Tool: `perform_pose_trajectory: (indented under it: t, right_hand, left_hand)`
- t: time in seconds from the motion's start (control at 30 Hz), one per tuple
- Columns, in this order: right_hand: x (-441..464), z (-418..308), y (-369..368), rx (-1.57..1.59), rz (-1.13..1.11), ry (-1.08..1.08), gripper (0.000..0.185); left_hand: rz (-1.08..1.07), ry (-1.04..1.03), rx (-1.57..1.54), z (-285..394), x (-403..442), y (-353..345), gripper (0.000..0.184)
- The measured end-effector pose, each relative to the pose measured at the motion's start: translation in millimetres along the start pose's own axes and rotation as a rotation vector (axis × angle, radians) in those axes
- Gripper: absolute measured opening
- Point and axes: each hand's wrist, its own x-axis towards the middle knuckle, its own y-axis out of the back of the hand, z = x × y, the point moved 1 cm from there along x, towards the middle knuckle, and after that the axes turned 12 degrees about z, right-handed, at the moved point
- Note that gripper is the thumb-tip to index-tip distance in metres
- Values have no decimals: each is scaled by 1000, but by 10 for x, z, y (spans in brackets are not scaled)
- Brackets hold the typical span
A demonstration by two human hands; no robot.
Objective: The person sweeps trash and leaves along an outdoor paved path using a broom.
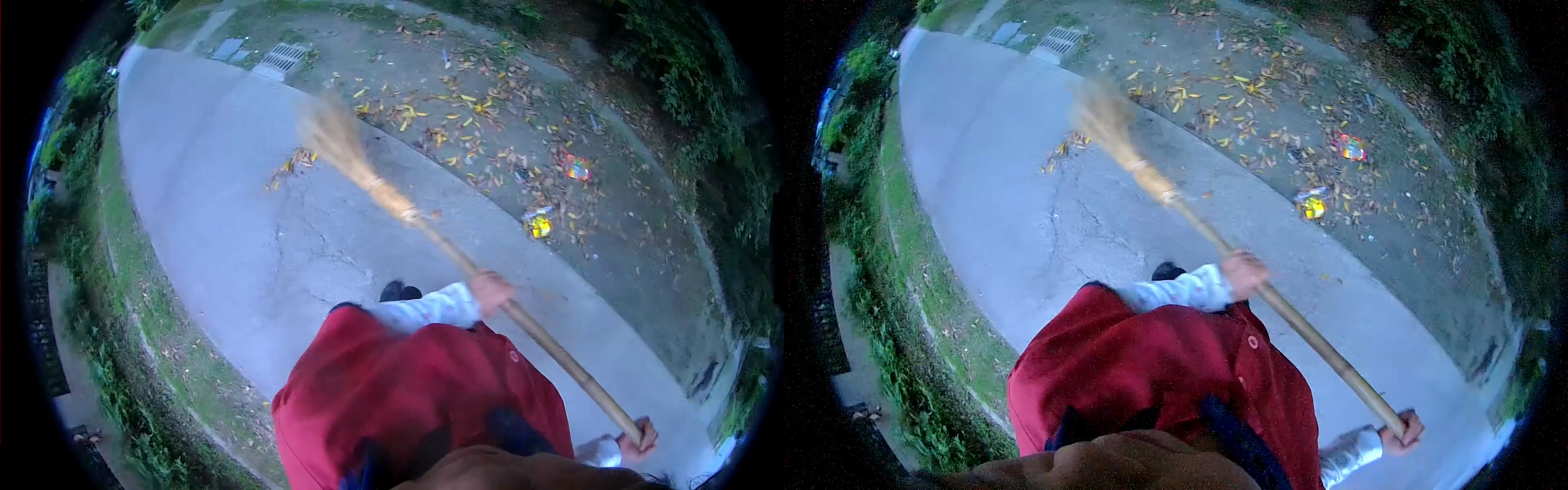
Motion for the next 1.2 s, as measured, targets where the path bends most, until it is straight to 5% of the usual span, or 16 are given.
perform_pose_trajectory:
  t: [0.07,0.1,0.13,0.23,0.3,0.4,0.47,0.5,0.6,0.7,0.77,0.93,1.1,1.13,1.17,1.2]
  right_hand:
    - [-276,1023,-189,-237,276,-14,22]
    - [-337,1515,-117,47,-136,-378,18]
    - [-746,2132,-557,-520,227,-146,22]
    - [-1523,3407,-783,-399,-96,-565,19]
    - [-1974,3817,-1368,-326,-177,-633,19]
    - [-2206,3400,-1583,-408,-119,-474,19]
    - [-2396,2809,-1690,-395,-49,-325,18]
    - [-2540,2474,-1724,-449,29,-202,15]
    - [-3061,1824,-2172,-525,106,42,19]
    - [-3374,979,-1999,-664,619,602,42]
    - [-3467,-373,-1241,-628,136,426,44]
    - [-3453,-898,-1064,-674,155,589,45]
    - [-2866,1363,-1547,-239,-165,-34,24]
    - [-2906,1895,-1590,-702,558,355,25]
    - [-2885,2216,-1471,-483,283,23,23]
    - [-2964,2694,-1590,-420,471,-53,23]
  left_hand:
    - [49,76,50,-780,-575,272,16]
    - [-84,223,161,-1211,-907,338,16]
    - [119,191,105,-1625,-1254,565,11]
    - [-12,590,300,-2923,-2361,816,11]
    - [-121,539,283,-3459,-2875,857,15]
    - [-535,480,58,-3328,-2393,962,28]
    - [-259,242,-8,-3003,-2019,715,34]
    - [-680,57,-256,-3019,-1620,576,37]
    - [-214,37,-201,-2164,-1035,706,33]
    - [-109,-178,-338,-1673,-551,766,25]
    - [-67,-268,-364,-1318,-342,1033,20]
    - [-38,-266,-349,-943,-524,1495,13]
    - [-38,-165,-177,-1894,-1239,1763,15]
    - [-20,-79,-132,-2223,-1462,1716,18]
    - [-132,54,-66,-2607,-1687,1616,17]
    - [-92,47,18,-2985,-1849,1643,19]
